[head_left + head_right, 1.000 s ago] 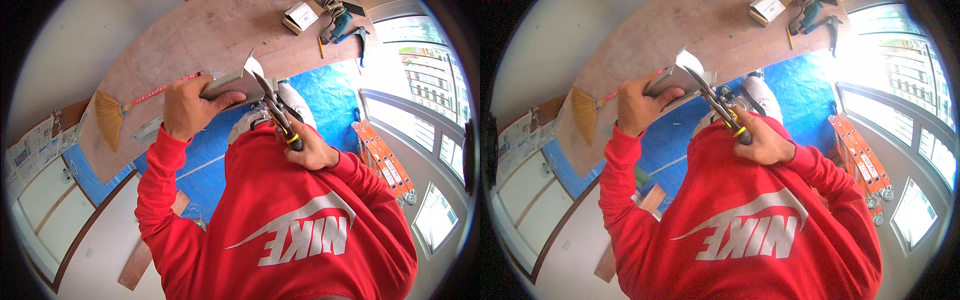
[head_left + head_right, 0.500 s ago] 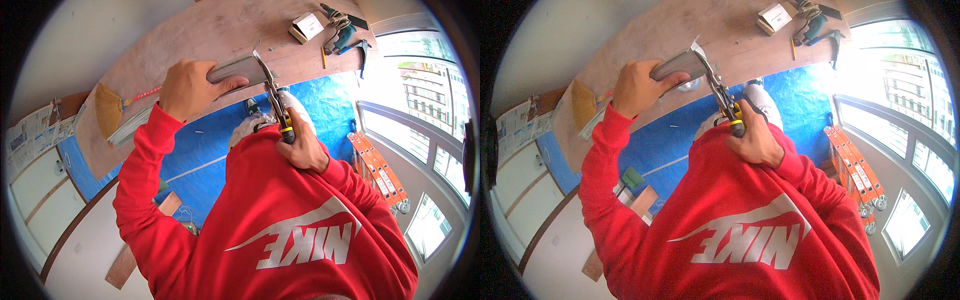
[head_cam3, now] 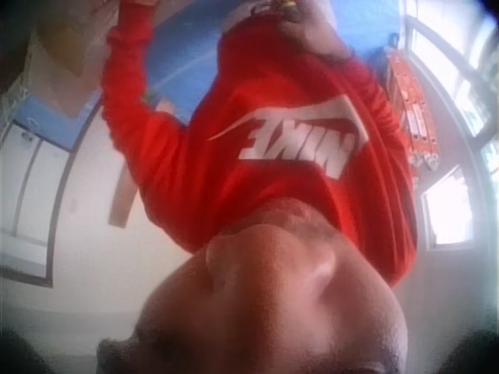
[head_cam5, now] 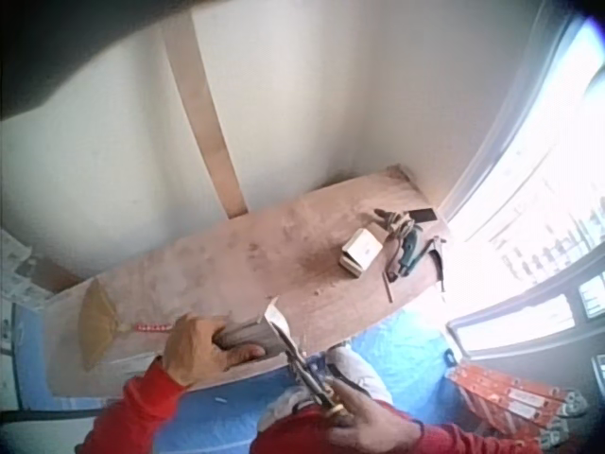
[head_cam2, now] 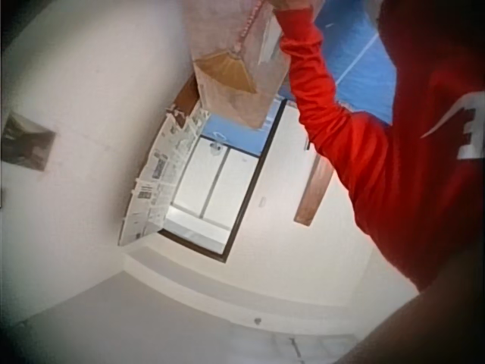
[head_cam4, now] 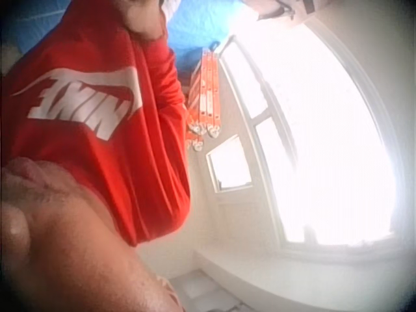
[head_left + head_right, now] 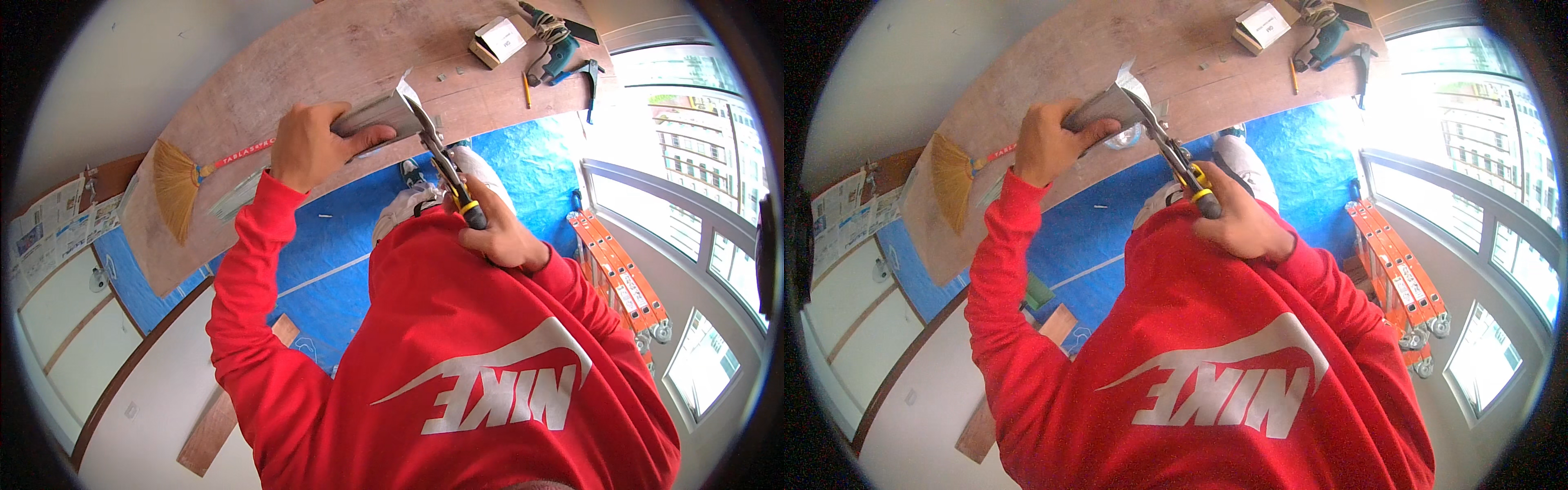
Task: The person uses tin snips to cut a long aluminum profile into shorter pieces. They repeatedly position the profile, cut along its length, and remove small offcuts by hand. The work is performed on a wooden workbench with a blue protective sheet underneath.
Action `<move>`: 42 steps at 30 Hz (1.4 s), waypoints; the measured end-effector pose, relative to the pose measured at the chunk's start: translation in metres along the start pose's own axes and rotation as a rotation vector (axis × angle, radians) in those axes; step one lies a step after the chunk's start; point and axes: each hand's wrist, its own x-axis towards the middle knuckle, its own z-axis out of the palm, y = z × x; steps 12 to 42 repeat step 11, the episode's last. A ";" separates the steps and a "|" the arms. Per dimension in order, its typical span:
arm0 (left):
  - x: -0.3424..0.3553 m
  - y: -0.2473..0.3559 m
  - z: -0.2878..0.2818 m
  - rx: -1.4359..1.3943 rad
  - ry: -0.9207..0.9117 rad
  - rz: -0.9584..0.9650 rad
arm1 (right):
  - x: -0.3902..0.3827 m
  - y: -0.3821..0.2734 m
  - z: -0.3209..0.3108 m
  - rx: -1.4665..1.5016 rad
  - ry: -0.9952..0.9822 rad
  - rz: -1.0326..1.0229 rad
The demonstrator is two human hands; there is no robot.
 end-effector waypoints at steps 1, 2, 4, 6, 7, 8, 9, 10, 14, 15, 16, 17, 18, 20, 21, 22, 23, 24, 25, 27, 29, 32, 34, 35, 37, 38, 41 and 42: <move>-0.001 0.000 0.001 -0.005 0.012 0.007 | 0.000 0.000 -0.004 0.096 -0.052 0.014; -0.002 -0.002 0.001 -0.029 0.021 0.027 | 0.001 -0.001 -0.008 0.100 -0.093 -0.010; -0.004 -0.005 0.003 -0.084 0.036 0.053 | 0.002 -0.003 -0.015 0.101 -0.173 0.017; -0.005 -0.008 0.004 -0.104 0.054 0.075 | -0.001 -0.009 -0.016 0.048 -0.185 0.020; -0.005 -0.008 0.003 -0.116 0.060 0.085 | -0.002 -0.012 -0.015 0.027 -0.184 0.041; -0.005 -0.009 0.002 -0.090 0.063 0.096 | -0.002 -0.014 -0.014 0.005 -0.181 0.060; -0.004 -0.009 0.000 -0.069 0.065 0.107 | -0.001 -0.015 -0.013 -0.048 -0.177 0.068; -0.004 -0.009 -0.001 -0.056 0.075 0.127 | -0.001 -0.016 -0.012 -0.100 -0.173 0.078; -0.003 -0.009 -0.001 -0.030 0.075 0.127 | -0.001 -0.016 -0.011 -0.152 -0.171 0.095; -0.003 -0.009 -0.001 -0.030 0.075 0.127 | -0.001 -0.016 -0.011 -0.152 -0.171 0.095; -0.003 -0.009 -0.001 -0.030 0.075 0.127 | -0.001 -0.016 -0.011 -0.152 -0.171 0.095; -0.003 -0.009 -0.001 -0.030 0.075 0.127 | -0.001 -0.016 -0.011 -0.152 -0.171 0.095; -0.003 -0.009 -0.001 -0.030 0.075 0.127 | -0.001 -0.016 -0.011 -0.152 -0.171 0.095; -0.003 -0.009 -0.001 -0.030 0.075 0.127 | -0.001 -0.016 -0.011 -0.152 -0.171 0.095; -0.003 -0.009 -0.001 -0.030 0.075 0.127 | -0.001 -0.016 -0.011 -0.152 -0.171 0.095; -0.003 -0.009 -0.001 -0.030 0.075 0.127 | -0.001 -0.016 -0.011 -0.152 -0.171 0.095; -0.003 -0.009 -0.001 -0.030 0.075 0.127 | -0.001 -0.016 -0.011 -0.152 -0.171 0.095; -0.003 -0.009 -0.001 -0.030 0.075 0.127 | -0.001 -0.016 -0.011 -0.152 -0.171 0.095; -0.003 -0.009 -0.001 -0.030 0.075 0.127 | -0.001 -0.016 -0.011 -0.152 -0.171 0.095; -0.003 -0.009 -0.001 -0.030 0.075 0.127 | -0.001 -0.016 -0.011 -0.152 -0.171 0.095; -0.003 -0.009 -0.001 -0.030 0.075 0.127 | -0.001 -0.016 -0.011 -0.152 -0.171 0.095; -0.003 -0.009 -0.001 -0.030 0.075 0.127 | -0.001 -0.016 -0.011 -0.152 -0.171 0.095; -0.003 -0.009 -0.001 -0.030 0.075 0.127 | -0.001 -0.016 -0.011 -0.152 -0.171 0.095; -0.003 -0.009 -0.001 -0.030 0.075 0.127 | -0.001 -0.016 -0.011 -0.152 -0.171 0.095; -0.003 -0.009 -0.001 -0.030 0.075 0.127 | -0.001 -0.016 -0.011 -0.152 -0.171 0.095; -0.003 -0.009 -0.001 -0.030 0.075 0.127 | -0.001 -0.016 -0.011 -0.152 -0.171 0.095; -0.003 -0.009 -0.001 -0.030 0.075 0.127 | -0.001 -0.016 -0.011 -0.152 -0.171 0.095; -0.003 -0.009 -0.001 -0.030 0.075 0.127 | -0.001 -0.016 -0.011 -0.152 -0.171 0.095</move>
